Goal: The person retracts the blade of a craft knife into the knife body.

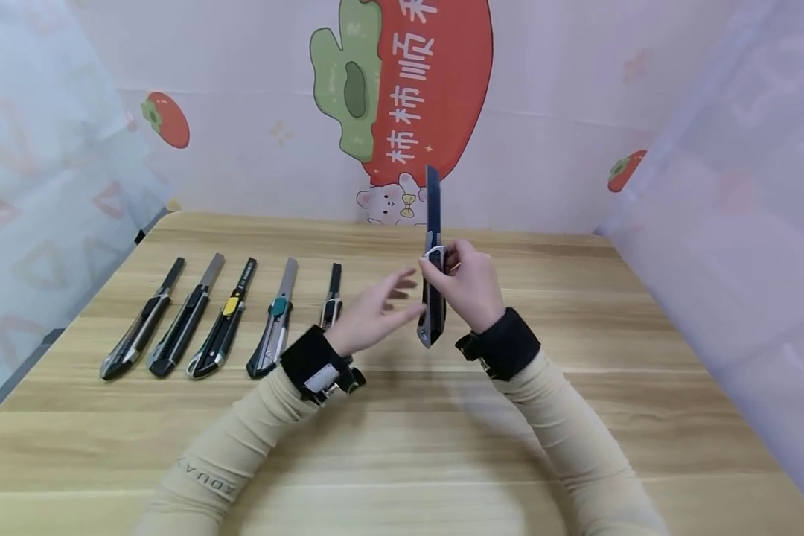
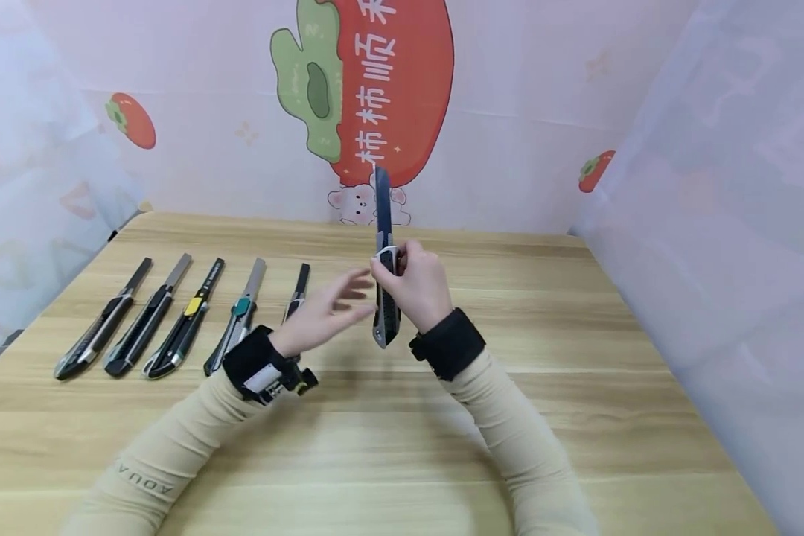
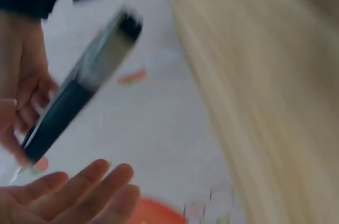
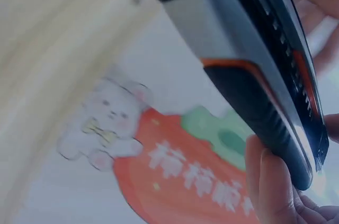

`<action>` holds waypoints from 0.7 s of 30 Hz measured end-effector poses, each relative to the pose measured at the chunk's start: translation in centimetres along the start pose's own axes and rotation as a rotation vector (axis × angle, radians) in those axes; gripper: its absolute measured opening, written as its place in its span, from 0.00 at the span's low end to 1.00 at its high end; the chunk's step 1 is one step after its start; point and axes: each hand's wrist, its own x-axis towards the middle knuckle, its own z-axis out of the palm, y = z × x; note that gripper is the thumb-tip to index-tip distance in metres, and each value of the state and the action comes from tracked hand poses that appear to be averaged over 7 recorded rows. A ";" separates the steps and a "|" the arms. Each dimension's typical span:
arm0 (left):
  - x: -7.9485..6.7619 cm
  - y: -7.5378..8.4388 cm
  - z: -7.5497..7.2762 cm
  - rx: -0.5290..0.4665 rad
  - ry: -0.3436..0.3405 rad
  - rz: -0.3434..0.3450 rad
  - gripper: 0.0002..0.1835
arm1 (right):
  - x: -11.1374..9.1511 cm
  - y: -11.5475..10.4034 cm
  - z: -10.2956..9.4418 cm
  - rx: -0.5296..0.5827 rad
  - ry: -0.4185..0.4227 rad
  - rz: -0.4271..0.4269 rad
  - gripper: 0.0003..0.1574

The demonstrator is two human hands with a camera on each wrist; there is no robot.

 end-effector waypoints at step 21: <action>0.6 -0.6 4.9 -0.233 -0.119 0.024 0.20 | -2.0 2.0 -1.4 0.235 -0.004 0.027 0.20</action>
